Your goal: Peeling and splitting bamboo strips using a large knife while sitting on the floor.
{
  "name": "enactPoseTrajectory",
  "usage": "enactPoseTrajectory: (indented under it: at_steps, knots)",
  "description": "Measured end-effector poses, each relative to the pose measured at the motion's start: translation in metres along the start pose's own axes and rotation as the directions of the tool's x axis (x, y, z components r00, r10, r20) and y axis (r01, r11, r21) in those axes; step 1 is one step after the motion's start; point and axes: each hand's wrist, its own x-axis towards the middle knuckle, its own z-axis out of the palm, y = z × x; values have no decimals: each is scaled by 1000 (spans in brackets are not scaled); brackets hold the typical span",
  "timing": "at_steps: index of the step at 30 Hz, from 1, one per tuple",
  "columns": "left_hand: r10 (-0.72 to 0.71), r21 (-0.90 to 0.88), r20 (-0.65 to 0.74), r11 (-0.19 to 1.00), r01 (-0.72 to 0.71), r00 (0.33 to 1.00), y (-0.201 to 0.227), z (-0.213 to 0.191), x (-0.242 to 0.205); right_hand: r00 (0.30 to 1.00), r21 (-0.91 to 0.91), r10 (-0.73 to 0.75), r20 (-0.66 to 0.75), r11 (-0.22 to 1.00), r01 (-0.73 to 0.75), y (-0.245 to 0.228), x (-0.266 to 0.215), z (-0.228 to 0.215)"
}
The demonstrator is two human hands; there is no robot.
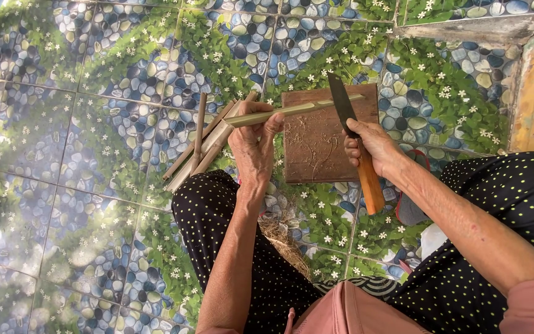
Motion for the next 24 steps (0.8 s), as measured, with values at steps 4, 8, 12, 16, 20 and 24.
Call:
enactPoseTrajectory:
  at_steps: [4, 8, 12, 16, 20, 24]
  knots:
    - [-10, 0, -35, 1000, 10, 999, -6, -1, 1, 999, -38, 25, 35, 999, -24, -17, -35, 35]
    - [42, 70, -50, 997, -39, 998, -12, -2, 0, 999, 2, 0, 46, 1000, 0, -6, -15, 12]
    - [-2, -4, -58, 1000, 1, 998, -17, -1, 3, 996, -44, -16, -87, 999, 13, -3, 14, -22]
    - [-41, -70, -59, 997, 37, 997, -23, -3, 8, 993, -33, 21, -116, 999, -25, 7, 37, -55]
    - [-65, -128, -51, 990, 58, 997, -25, -4, 11, 994, -16, 28, -110, 999, -30, 11, 47, -64]
    - [-71, -141, -56, 988, 62, 996, -27, -5, 12, 997, -28, 39, -68, 999, -41, -4, 25, -30]
